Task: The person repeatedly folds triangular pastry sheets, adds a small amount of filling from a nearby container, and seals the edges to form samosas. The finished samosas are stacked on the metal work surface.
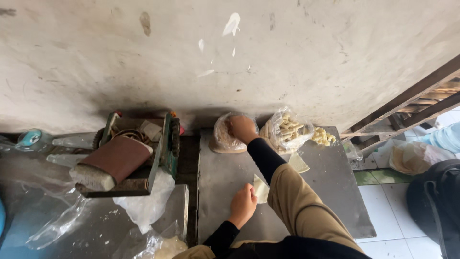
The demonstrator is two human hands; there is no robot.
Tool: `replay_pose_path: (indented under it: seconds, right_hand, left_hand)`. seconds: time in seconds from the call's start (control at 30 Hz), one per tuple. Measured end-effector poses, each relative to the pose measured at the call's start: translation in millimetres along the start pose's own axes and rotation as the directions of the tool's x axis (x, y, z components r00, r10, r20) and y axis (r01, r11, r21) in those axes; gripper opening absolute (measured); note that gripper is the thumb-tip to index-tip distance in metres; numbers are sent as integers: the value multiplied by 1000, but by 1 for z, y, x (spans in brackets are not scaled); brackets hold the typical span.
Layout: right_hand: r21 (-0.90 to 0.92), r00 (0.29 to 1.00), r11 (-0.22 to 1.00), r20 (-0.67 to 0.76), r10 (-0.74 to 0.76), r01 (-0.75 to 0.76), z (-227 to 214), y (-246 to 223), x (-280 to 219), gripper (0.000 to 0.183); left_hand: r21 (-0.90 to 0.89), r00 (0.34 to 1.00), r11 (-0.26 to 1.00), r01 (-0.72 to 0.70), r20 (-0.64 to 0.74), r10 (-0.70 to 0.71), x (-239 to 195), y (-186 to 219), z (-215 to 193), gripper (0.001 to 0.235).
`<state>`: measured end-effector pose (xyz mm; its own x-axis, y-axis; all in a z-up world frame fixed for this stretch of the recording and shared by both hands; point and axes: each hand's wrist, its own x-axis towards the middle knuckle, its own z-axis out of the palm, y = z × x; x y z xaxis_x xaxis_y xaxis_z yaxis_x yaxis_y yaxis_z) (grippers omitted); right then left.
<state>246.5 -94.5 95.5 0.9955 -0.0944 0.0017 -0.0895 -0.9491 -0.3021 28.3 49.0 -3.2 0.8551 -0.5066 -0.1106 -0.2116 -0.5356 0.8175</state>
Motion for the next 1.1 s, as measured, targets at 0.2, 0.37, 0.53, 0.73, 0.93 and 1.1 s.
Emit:
replay_pose_path:
  seconds: [0.2,0.37,0.53,0.73,0.93,1.1]
  right_hand:
    - [142,997,990,-71,22,-12,-9,1,-7,29]
    - [329,982,931,-156,-111,157,-20,13,-23,33]
    - [477,999,878,-23,-36,43,-31,14,-36,33]
    - [-224,907,937,-270,-323,267,-19,20,-27,21]
    - [-336,916,920,-267,-299,202,11,25,-12,15]
    - [-27,952,969,-179,-247,246,17,21,-7,8]
  left_hand:
    - [-185,998,983,-4,-57,-7,7,2,-11,45]
    - [-228,998,974,10,-51,-22,12,-5,-7,38]
    - [-225,997,973,-53,-71,38,13,-14,-1,33]
    - [-190,997,980,-59,-55,49,13,-14,-4,32]
    - [-204,998,978,-48,-56,37,11,-10,-8,33]
    - [-182,999,983,-27,-33,22,12,-12,-10,32]
